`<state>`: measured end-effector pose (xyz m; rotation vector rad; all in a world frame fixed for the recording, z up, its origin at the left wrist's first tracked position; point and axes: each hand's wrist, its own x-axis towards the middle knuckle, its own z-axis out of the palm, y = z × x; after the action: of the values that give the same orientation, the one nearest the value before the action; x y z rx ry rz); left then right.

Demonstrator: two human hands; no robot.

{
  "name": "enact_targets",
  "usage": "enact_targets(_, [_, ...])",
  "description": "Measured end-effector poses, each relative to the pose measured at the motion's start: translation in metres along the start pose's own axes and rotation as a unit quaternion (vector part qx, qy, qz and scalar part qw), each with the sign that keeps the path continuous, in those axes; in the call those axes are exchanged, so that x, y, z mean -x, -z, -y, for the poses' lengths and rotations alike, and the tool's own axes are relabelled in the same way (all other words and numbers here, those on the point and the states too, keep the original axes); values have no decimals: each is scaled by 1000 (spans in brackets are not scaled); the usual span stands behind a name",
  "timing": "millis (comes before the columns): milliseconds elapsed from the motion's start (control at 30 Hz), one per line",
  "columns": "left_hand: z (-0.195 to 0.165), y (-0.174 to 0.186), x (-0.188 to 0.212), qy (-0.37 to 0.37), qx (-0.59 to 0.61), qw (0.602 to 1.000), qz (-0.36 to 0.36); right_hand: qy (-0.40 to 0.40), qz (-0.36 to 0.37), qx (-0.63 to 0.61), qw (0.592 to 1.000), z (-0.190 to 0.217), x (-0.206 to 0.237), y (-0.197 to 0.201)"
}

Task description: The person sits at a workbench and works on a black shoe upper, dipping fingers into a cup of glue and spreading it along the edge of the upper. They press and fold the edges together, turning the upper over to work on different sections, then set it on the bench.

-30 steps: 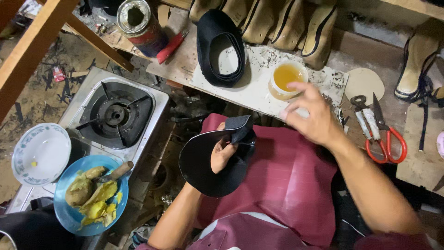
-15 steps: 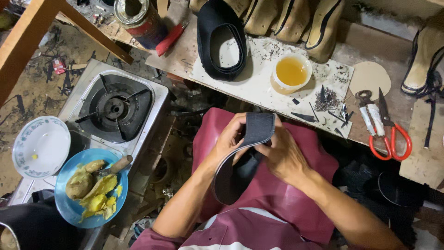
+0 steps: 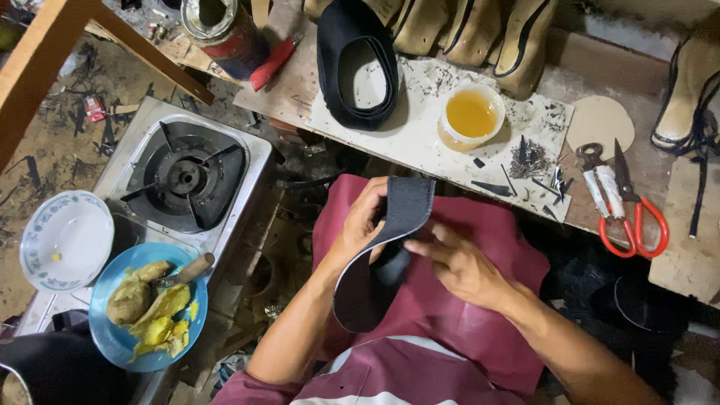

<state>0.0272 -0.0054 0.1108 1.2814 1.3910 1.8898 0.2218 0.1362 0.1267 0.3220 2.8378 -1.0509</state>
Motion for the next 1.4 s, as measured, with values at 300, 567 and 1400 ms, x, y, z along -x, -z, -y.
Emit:
enact_targets(300, [-10, 2, -7, 22, -21, 999, -38, 16, -12, -139, 990, -5, 5, -12])
enact_targets(567, [-31, 10, -2, 135, 110, 978, -113, -35, -209, -360, 909, -11, -1, -7])
enact_targets(1400, [-2, -36, 40, 197, 14, 969, -149, -116, -251, -225, 934, 21, -30, -10])
